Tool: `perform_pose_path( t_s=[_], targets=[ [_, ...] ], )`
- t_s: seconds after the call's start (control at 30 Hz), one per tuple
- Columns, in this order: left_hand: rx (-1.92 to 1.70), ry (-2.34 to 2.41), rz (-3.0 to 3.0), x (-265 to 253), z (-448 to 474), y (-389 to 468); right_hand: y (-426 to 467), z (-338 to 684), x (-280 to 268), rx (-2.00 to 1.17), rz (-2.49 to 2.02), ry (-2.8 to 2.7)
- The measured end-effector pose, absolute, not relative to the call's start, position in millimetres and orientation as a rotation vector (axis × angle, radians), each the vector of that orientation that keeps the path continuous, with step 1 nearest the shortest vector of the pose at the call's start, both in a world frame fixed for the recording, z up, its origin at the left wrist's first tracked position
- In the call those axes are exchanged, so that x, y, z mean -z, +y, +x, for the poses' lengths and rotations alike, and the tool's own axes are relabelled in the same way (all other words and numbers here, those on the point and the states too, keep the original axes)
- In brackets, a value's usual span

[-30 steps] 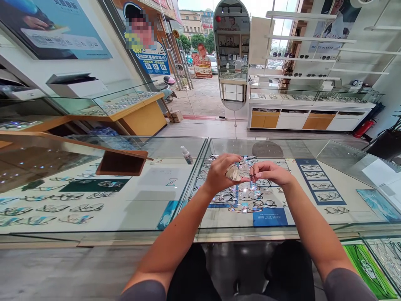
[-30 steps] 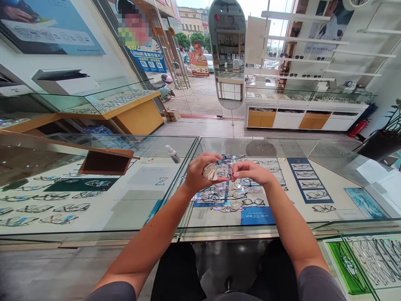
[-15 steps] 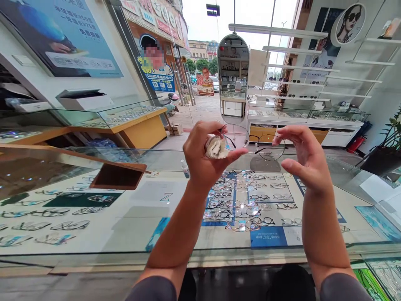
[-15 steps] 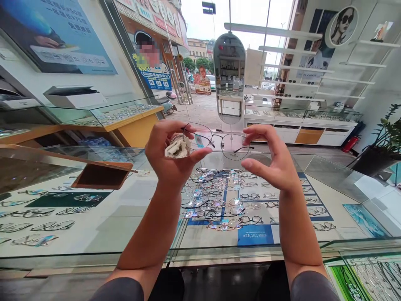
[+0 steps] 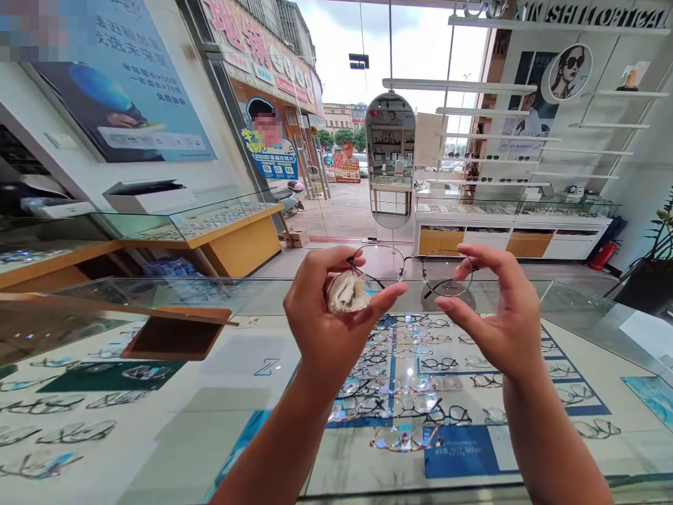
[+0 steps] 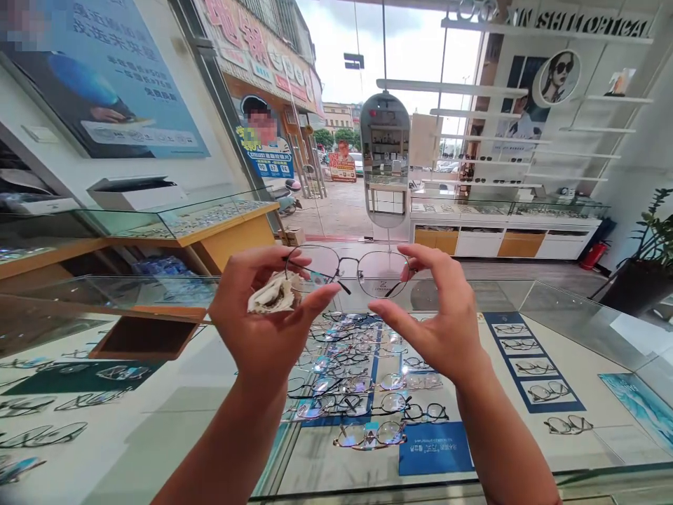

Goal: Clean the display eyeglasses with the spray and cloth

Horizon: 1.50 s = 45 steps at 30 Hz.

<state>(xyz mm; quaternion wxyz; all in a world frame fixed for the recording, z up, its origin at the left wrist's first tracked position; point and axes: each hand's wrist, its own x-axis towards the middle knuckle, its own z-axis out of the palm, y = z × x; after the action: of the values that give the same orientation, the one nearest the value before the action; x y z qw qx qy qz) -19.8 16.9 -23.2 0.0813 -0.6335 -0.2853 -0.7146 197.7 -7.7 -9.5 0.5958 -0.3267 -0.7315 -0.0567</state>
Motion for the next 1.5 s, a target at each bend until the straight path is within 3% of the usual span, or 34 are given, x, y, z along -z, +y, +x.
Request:
perform_pose_path(
  t_s=[0.67,1.5],
  targets=[
    [2.072,-0.832,-2.359,17.0,-32.7,32.0,-3.3,205.8,6.7,0.183,-0.752,-1.694],
    [1.998,-0.803,-2.248,12.8,-38.8,22.4,2.0,213.0,8.1,0.068,-0.776,-1.711]
  ],
)
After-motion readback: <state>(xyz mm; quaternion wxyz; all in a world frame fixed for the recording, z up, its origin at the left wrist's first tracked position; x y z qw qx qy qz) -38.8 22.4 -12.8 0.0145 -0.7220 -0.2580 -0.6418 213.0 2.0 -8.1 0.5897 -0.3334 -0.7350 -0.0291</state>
